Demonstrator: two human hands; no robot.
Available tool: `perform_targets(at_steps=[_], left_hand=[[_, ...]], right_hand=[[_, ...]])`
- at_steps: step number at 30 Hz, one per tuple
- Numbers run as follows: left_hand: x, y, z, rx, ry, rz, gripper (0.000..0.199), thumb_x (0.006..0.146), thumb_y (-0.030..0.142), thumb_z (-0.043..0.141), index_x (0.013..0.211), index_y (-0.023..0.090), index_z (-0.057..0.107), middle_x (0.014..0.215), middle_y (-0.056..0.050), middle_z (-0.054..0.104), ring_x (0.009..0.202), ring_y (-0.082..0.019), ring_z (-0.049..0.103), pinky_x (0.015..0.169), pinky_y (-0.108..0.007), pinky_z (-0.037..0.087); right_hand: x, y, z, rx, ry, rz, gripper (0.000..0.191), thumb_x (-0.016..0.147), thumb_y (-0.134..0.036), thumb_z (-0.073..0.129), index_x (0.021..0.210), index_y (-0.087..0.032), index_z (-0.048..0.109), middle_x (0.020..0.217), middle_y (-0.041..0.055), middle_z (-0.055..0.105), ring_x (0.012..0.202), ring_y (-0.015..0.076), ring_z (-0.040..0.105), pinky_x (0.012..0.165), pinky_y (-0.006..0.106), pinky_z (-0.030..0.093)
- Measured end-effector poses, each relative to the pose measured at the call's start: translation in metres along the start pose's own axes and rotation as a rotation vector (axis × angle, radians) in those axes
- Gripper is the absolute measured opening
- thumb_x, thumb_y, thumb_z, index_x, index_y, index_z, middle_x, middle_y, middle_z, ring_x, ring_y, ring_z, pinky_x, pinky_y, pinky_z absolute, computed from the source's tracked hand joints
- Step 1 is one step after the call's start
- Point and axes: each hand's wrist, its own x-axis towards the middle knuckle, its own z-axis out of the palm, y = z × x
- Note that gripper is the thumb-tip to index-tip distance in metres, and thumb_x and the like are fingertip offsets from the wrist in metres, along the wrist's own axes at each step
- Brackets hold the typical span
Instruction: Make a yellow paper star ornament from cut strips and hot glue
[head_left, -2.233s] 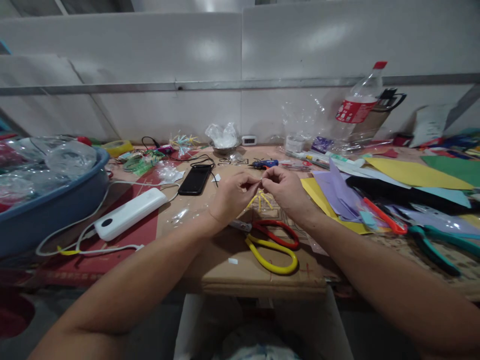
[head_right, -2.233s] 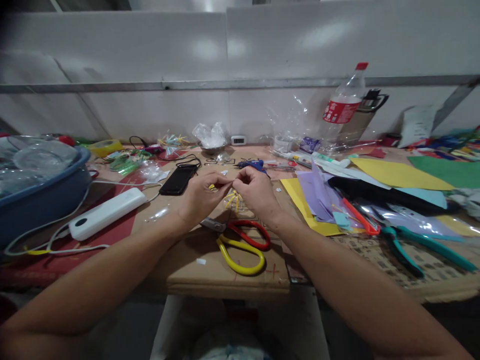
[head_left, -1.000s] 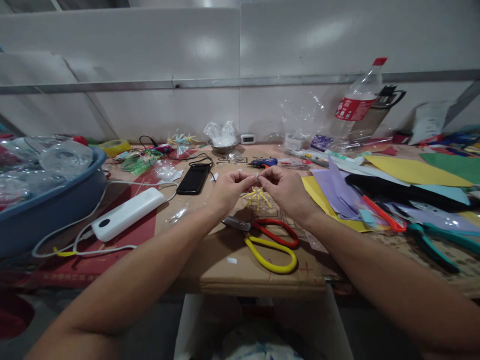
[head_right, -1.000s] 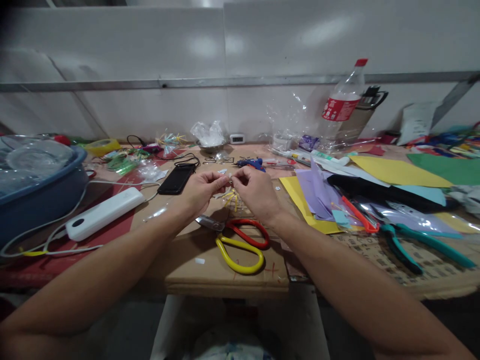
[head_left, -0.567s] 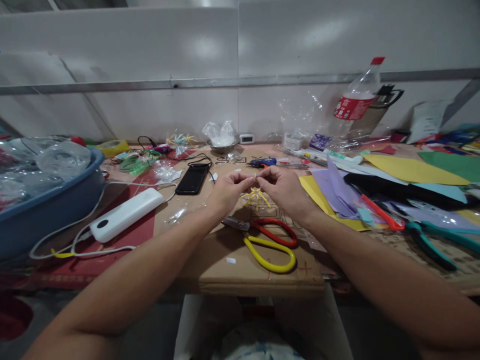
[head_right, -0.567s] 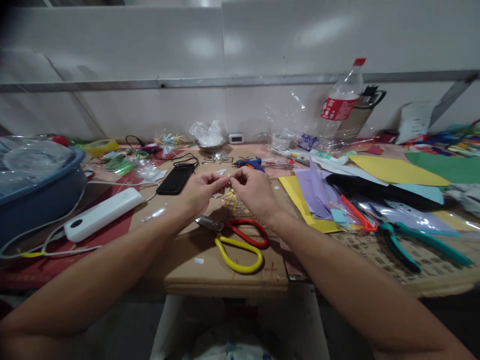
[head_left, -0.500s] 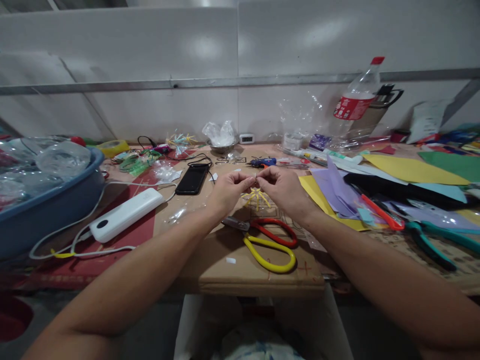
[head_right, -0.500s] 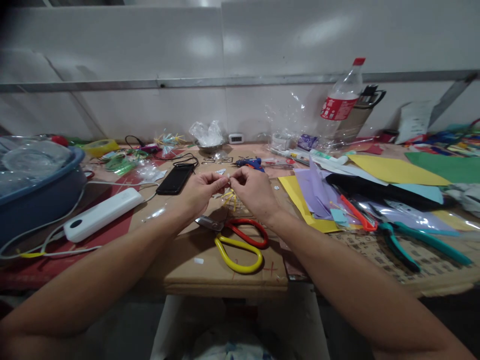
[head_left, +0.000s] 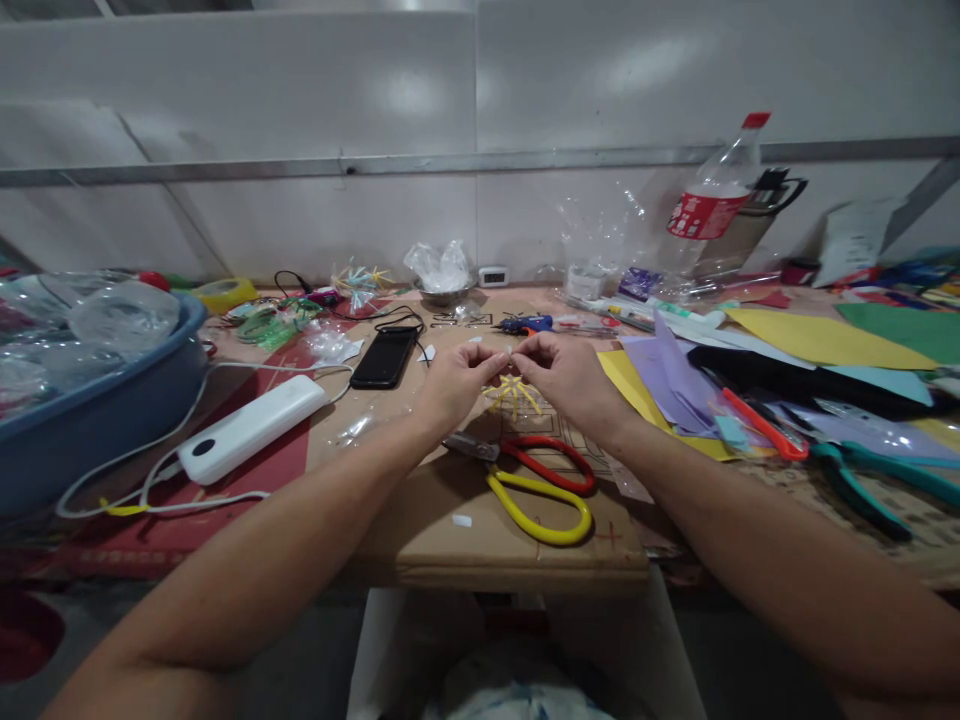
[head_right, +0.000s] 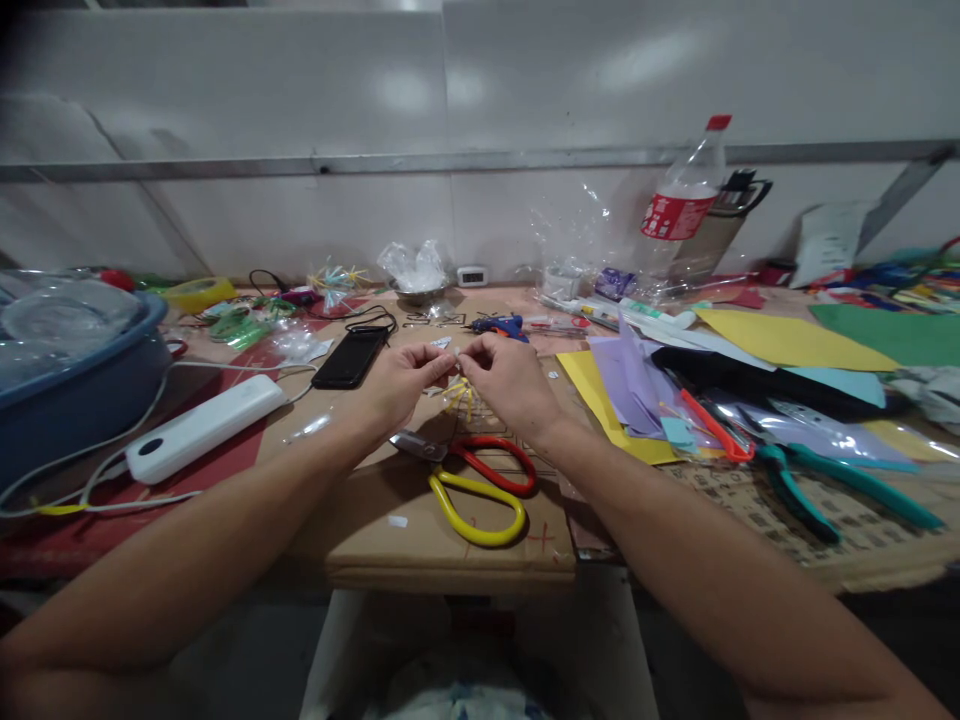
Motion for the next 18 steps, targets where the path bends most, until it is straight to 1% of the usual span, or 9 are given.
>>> perform_targets(at_steps=[4,7,10,14,18], left_hand=[[-0.0019,0.0049,0.0008,0.048,0.001,-0.002,0.027,0.071,0.041,0.078,0.072,0.014,0.074,0.066,-0.003,0.067,0.061,-0.011,0.054,0.061,-0.024,0.041],[-0.0019,0.0045,0.0016,0.050,0.005,-0.014,0.029,0.071,0.042,0.078,0.070,0.014,0.073,0.063,-0.002,0.064,0.060,-0.011,0.052,0.060,-0.024,0.039],[-0.0003,0.0015,0.0023,-0.042,0.015,-0.053,0.032,0.066,0.044,0.081,0.069,0.013,0.071,0.063,-0.002,0.063,0.060,-0.010,0.052,0.060,-0.024,0.039],[0.0008,0.0005,0.0026,-0.204,0.008,-0.130,0.037,0.059,0.044,0.086,0.067,0.012,0.069,0.064,-0.003,0.062,0.058,-0.009,0.050,0.058,-0.023,0.039],[-0.0003,0.0026,0.0032,-0.239,0.007,-0.150,0.034,0.060,0.040,0.087,0.066,0.012,0.069,0.064,-0.003,0.062,0.057,-0.008,0.049,0.058,-0.023,0.040]], right_hand=[[-0.0009,-0.0033,0.0007,-0.050,0.001,0.016,0.011,0.085,-0.022,0.061,0.084,-0.016,0.070,0.081,0.0049,0.074,0.071,0.0157,0.066,0.066,0.027,0.048],[-0.0013,-0.0046,0.0005,-0.090,0.007,0.007,0.011,0.085,-0.020,0.059,0.083,-0.016,0.069,0.079,0.0051,0.073,0.068,0.0155,0.064,0.063,0.027,0.046],[-0.0011,-0.0047,-0.0007,-0.110,0.009,-0.006,0.012,0.086,-0.021,0.058,0.082,-0.016,0.068,0.077,0.0048,0.072,0.068,0.0155,0.063,0.064,0.027,0.045],[-0.0008,-0.0045,-0.0012,-0.082,-0.016,-0.016,0.013,0.087,-0.022,0.058,0.085,-0.016,0.069,0.082,0.0056,0.074,0.072,0.0160,0.065,0.067,0.028,0.046],[-0.0011,-0.0032,0.0006,-0.066,-0.020,-0.014,0.011,0.086,-0.023,0.060,0.087,-0.016,0.069,0.083,0.0055,0.075,0.072,0.0162,0.066,0.067,0.028,0.047]])
